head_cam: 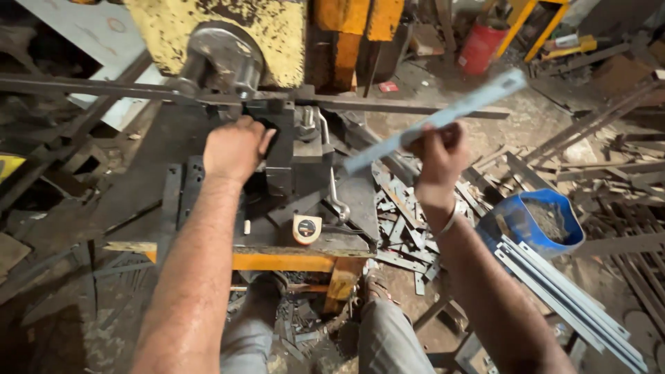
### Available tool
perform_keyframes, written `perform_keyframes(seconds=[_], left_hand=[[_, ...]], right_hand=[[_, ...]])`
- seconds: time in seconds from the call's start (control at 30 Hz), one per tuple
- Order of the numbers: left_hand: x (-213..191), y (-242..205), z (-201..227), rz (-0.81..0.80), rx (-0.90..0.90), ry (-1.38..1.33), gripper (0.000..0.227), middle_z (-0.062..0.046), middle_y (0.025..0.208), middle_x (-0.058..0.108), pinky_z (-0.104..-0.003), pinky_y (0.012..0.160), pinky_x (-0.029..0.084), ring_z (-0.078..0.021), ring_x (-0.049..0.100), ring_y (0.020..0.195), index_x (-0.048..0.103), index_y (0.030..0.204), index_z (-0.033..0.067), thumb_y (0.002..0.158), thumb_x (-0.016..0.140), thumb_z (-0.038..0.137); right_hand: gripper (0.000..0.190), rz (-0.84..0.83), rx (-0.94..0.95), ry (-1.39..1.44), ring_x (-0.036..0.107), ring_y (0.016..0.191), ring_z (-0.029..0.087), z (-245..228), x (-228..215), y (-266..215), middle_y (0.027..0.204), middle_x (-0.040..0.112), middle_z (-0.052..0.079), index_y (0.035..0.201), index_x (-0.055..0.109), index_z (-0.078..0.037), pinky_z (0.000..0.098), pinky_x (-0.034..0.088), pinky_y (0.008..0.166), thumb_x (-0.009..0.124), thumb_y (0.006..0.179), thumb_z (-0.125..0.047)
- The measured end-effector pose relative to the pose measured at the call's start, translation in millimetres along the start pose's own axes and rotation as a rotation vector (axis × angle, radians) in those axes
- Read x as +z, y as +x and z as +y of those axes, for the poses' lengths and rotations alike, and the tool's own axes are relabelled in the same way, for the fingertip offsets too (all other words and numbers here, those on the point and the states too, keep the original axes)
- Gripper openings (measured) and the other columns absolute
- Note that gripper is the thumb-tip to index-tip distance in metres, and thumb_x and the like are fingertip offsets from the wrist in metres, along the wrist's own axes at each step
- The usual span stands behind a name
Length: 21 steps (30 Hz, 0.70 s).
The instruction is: Using a manual punch press to create holes and shape metal strips in a workshop.
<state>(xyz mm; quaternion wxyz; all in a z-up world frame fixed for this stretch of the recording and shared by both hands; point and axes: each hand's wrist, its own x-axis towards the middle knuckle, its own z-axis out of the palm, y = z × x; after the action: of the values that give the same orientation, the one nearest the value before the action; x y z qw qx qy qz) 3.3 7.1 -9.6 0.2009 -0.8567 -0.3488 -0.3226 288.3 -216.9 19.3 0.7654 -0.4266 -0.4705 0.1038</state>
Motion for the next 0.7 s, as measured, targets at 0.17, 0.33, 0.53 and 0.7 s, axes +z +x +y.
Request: perform_keyframes(seconds=[0.17, 0.33, 0.53, 0.7], left_hand=[[-5, -1, 3, -0.004, 0.052, -0.081, 0.035, -0.007, 0.094, 0.067, -0.042, 0.065, 0.057, -0.0292, 0.071, 0.075, 0.067, 0.088, 0.0119, 0.103, 0.061, 0.043], [-11, -2, 5, -0.005, 0.07, -0.077, 0.035, -0.006, 0.099, 0.067, -0.042, 0.064, 0.057, -0.0293, 0.071, 0.075, 0.066, 0.089, 0.0115, 0.101, 0.063, 0.044], [-7, -2, 4, 0.046, 0.094, -0.122, 0.032, -0.005, 0.103, 0.066, -0.041, 0.067, 0.057, -0.028, 0.071, 0.078, 0.065, 0.09, 0.0113, 0.101, 0.065, 0.041], [-6, -2, 4, 0.045, 0.092, -0.113, 0.03, -0.004, 0.107, 0.067, -0.042, 0.07, 0.057, -0.0255, 0.071, 0.081, 0.065, 0.092, 0.0117, 0.102, 0.065, 0.04]], right_hand=[[0.017, 0.447, 0.371, 0.457, 0.073, 0.076, 0.026, 63, -6, 51, 0.093, 0.068, 0.014, 0.107, 0.057, -0.001, 0.0404, 0.066, 0.071, 0.069, 0.096, -0.005], [0.018, 0.536, 0.603, 0.456, 0.071, 0.075, 0.027, 125, 25, 75, 0.095, 0.066, 0.015, 0.106, 0.057, -0.003, 0.0422, 0.068, 0.068, 0.067, 0.091, -0.007], [0.02, 0.545, 0.693, 0.486, 0.071, 0.087, 0.032, 151, 82, 69, 0.1, 0.068, 0.016, 0.109, 0.057, 0.0, 0.0441, 0.066, 0.073, 0.066, 0.091, -0.006], [0.022, 0.408, 0.76, 0.372, 0.073, 0.083, 0.025, 144, 115, 56, 0.097, 0.071, 0.009, 0.104, 0.055, -0.007, 0.0354, 0.064, 0.066, 0.071, 0.089, -0.012]])
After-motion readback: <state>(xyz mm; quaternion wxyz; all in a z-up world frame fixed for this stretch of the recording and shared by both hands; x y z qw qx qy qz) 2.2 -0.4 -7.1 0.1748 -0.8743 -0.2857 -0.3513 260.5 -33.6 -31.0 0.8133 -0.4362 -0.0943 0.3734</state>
